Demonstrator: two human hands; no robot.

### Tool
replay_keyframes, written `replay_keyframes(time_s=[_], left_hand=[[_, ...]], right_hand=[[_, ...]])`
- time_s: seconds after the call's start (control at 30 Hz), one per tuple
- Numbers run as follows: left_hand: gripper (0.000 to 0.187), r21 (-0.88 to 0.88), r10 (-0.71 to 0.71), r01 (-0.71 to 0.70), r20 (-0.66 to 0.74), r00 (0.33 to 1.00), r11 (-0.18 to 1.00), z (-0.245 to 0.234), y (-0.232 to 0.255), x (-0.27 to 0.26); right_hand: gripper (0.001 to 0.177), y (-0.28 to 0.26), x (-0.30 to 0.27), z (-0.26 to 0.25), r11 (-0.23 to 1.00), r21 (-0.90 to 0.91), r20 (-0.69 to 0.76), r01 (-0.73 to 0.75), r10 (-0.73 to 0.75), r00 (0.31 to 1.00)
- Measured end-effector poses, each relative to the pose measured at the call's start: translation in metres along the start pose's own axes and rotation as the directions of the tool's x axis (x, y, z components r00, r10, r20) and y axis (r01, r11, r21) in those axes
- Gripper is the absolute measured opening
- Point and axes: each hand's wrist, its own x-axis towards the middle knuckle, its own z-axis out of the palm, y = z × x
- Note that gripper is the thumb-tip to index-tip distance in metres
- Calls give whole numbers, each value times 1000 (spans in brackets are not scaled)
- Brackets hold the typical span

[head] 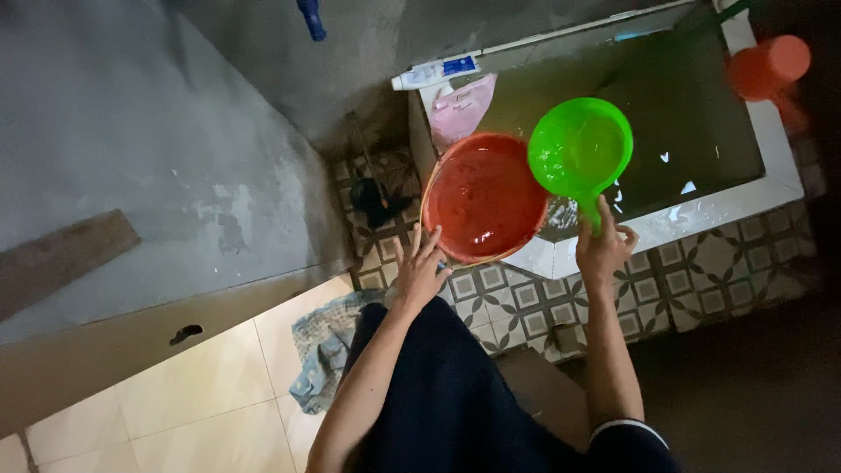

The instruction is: Fill a bucket with water and then wash/rinse the bucket.

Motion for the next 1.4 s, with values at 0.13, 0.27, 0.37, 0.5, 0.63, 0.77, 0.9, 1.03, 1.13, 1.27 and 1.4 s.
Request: replay_keyframes(time_s=[0.13,0.27,0.37,0.5,0.63,0.77,0.9,1.03,1.13,1.27,1.4], left_hand=[[26,2,-12,12,-8,1000,1000,3,-1,-2],[28,16,23,-23,-31,999,1000,6,-3,-1],[27,27,-12,11,29,1000,1000,2,0,1],[29,24,-34,33,38,999,999,4,-1,1],[33,22,0,1,-6,1000,1000,10,-5,-2],[34,51,12,-11,-18,1000,999,9,-5,-1],[40,46,72,-67,-121,990,997,24,-14,-2],[32,36,-11,10,14,1000,999,3,-3,-2],[31,29,-18,17,37,999,999,-3,-1,-2],[26,-9,-9,9,31,999,1000,-4,1,-2],[26,-9,-36,37,48,998,999,-8,5,0]], right_hand=[[50,-14,3,-11,996,-52,-27,77,-78,997],[51,-12,4,-11,974,-185,-22,127,-134,991],[50,-10,3,-9,959,-250,4,133,-136,991],[45,-14,4,-12,921,-326,-39,213,-238,970],[42,-21,3,-13,919,-331,-46,215,-243,969],[42,-17,0,-5,916,-330,-12,227,-245,969],[47,-23,0,-10,891,-382,-37,244,-279,960],[49,-23,-2,-10,893,-375,-44,250,-287,957],[51,-27,0,-13,873,-424,-41,242,-285,958],[44,-30,1,-16,923,-302,-59,237,-266,962],[46,-23,-4,-9,983,-140,-72,116,-127,989]])
